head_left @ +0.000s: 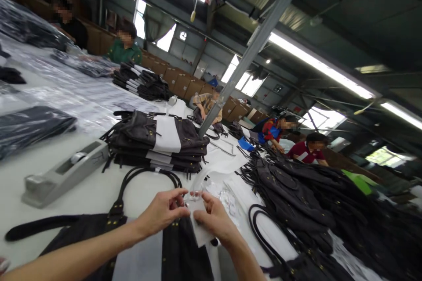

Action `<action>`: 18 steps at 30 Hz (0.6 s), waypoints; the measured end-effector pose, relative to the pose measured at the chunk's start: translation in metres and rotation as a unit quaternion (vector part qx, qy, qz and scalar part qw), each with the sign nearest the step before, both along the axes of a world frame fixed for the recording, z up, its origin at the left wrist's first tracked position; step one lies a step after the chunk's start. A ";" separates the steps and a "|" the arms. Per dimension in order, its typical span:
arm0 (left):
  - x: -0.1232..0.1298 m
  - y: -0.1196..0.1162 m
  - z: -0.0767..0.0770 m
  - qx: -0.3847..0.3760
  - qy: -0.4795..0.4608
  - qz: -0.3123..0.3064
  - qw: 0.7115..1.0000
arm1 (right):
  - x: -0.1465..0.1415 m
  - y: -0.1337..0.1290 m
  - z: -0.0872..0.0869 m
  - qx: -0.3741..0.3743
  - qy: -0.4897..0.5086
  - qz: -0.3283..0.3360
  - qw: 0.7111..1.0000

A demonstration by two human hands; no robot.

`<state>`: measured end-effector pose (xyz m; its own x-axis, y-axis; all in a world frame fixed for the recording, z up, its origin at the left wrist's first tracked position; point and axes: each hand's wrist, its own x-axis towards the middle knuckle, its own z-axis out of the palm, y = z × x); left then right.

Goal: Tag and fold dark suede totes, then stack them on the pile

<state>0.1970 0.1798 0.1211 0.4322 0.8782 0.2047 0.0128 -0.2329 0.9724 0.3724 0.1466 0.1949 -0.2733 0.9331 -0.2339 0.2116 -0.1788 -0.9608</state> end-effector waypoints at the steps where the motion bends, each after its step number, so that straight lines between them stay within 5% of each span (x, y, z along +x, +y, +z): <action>1: -0.008 -0.012 0.005 0.006 -0.005 0.012 1.000 | -0.011 -0.009 0.001 0.014 -0.001 0.010 1.000; 9: -0.080 -0.117 0.056 0.122 0.062 0.089 0.987 | -0.069 -0.100 0.013 0.087 0.051 0.060 0.993; 14: -0.124 -0.173 0.096 0.132 0.060 0.187 0.972 | -0.069 -0.172 0.012 0.158 -0.022 0.055 0.986; 18: -0.139 -0.218 0.110 0.169 0.110 0.159 0.966 | -0.054 -0.230 0.003 0.201 -0.090 0.104 0.970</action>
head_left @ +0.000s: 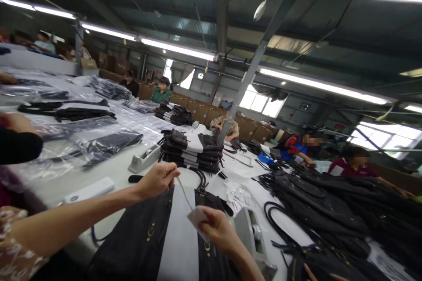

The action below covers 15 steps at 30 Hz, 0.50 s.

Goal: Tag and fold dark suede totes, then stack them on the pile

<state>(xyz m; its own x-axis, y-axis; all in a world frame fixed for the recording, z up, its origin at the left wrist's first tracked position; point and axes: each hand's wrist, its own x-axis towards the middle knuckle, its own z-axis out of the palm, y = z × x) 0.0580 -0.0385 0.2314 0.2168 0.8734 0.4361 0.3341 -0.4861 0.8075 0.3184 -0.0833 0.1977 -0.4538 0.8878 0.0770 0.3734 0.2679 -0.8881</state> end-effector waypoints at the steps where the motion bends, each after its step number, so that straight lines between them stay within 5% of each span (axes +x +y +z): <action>1: 0.001 -0.012 0.000 0.011 0.021 -0.008 1.000 | 0.002 -0.011 0.000 0.011 -0.009 -0.011 1.000; 4: 0.013 -0.046 -0.007 0.054 0.079 -0.032 0.995 | -0.005 -0.036 0.004 0.053 0.019 -0.067 0.996; 7: 0.030 -0.075 -0.023 0.056 0.098 -0.087 0.990 | -0.032 -0.050 0.004 0.025 0.137 -0.039 0.989; 11: 0.039 -0.089 -0.049 -0.031 0.018 -0.108 0.993 | -0.068 -0.054 -0.023 -0.071 0.197 -0.041 0.977; 15: 0.032 -0.078 -0.074 -0.102 -0.032 -0.037 0.994 | -0.070 -0.045 -0.056 0.025 0.106 -0.146 0.983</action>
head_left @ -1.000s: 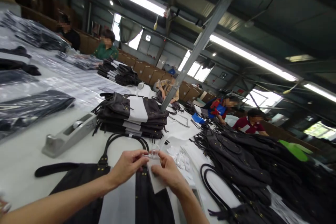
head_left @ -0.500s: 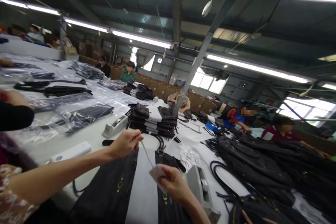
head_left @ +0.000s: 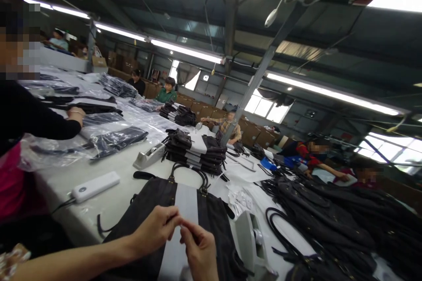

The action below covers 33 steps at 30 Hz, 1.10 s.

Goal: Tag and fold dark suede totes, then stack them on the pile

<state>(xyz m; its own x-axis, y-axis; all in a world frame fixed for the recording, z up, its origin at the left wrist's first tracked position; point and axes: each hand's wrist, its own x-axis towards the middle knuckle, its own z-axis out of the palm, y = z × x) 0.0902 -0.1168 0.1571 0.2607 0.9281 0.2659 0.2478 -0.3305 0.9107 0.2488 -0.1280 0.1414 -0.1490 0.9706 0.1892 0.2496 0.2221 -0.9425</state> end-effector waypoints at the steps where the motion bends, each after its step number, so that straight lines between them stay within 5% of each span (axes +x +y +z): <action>1: -0.002 0.005 -0.005 -0.024 -0.010 0.008 1.000 | 0.003 0.004 -0.006 0.047 -0.038 -0.013 0.998; 6: -0.009 0.028 -0.026 -0.106 -0.064 0.010 0.992 | 0.010 0.025 -0.023 0.267 -0.268 -0.032 0.925; 10: -0.011 0.051 -0.035 -0.128 -0.080 0.001 0.988 | 0.006 0.047 -0.029 0.339 -0.388 -0.048 0.856; 13: -0.023 0.092 -0.038 -0.058 -0.003 0.010 0.998 | 0.002 0.071 -0.020 0.284 -0.372 -0.035 0.883; 16: -0.043 0.156 -0.047 0.003 0.184 0.104 0.977 | -0.003 0.104 -0.004 0.139 -0.304 -0.044 0.941; 20: -0.061 0.236 -0.080 -0.076 0.318 0.160 0.931 | -0.014 0.152 0.002 0.033 -0.254 -0.074 0.964; 25: -0.052 0.293 -0.124 -0.163 0.310 0.133 0.927 | -0.027 0.194 -0.018 -0.008 -0.294 -0.084 0.952; 33: -0.048 0.340 -0.157 -0.235 0.125 0.056 0.962 | -0.040 0.231 -0.028 -0.013 -0.476 -0.114 0.872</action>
<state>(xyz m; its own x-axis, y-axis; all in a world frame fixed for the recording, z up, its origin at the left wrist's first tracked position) 0.0420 0.2228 -0.0002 0.1541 0.9564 -0.2482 0.4878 0.1448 0.8608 0.2087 0.1031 0.1131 -0.0286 0.9976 0.0634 0.9566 0.0457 -0.2879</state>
